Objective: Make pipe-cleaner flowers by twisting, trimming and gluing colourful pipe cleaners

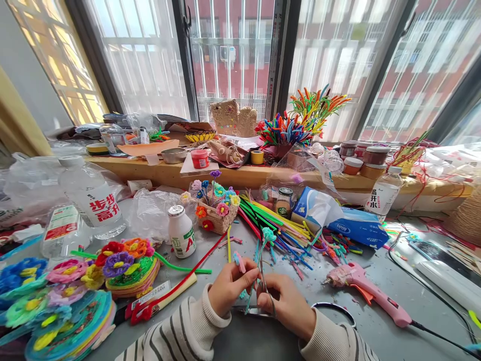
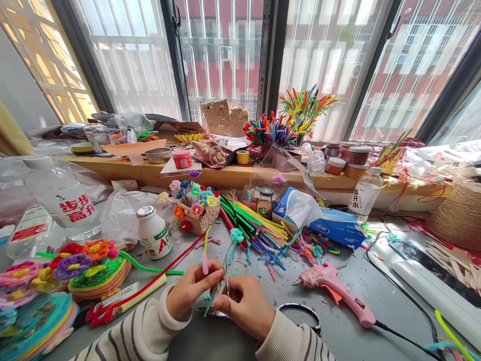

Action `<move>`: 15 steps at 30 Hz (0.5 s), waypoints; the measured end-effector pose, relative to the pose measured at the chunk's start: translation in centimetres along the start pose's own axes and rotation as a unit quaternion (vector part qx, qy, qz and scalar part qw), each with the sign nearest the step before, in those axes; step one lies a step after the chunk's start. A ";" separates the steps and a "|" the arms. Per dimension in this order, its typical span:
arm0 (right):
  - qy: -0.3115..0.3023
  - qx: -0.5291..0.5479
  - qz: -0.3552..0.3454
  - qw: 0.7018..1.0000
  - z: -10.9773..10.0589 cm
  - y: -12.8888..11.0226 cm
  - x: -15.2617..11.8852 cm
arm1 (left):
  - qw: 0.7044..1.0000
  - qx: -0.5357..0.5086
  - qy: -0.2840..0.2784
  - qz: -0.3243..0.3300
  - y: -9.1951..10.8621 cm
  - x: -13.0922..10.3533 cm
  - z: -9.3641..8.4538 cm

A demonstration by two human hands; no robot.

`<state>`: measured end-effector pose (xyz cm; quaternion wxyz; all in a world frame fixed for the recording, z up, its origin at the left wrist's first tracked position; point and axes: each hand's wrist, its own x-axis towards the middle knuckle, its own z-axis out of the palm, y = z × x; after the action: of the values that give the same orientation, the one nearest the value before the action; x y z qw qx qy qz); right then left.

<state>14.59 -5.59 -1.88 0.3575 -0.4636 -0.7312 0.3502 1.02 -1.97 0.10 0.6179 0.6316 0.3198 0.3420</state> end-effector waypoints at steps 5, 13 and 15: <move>0.037 -0.016 0.010 0.999 0.1 0.5 0.1 | 1.000 0.017 -0.010 -0.005 -0.2 0.0 -0.1; 0.067 -0.016 0.013 0.998 -0.1 0.3 0.1 | 0.999 -0.027 -0.012 -0.028 -0.4 0.2 -0.2; 0.032 0.004 0.008 0.999 -0.2 0.1 0.0 | 0.999 -0.036 -0.012 -0.031 -0.2 0.2 -0.2</move>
<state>14.76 -5.56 -1.88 0.3794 -0.4790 -0.7141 0.3416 0.96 -1.69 -0.14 0.6544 0.6027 0.3192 0.3264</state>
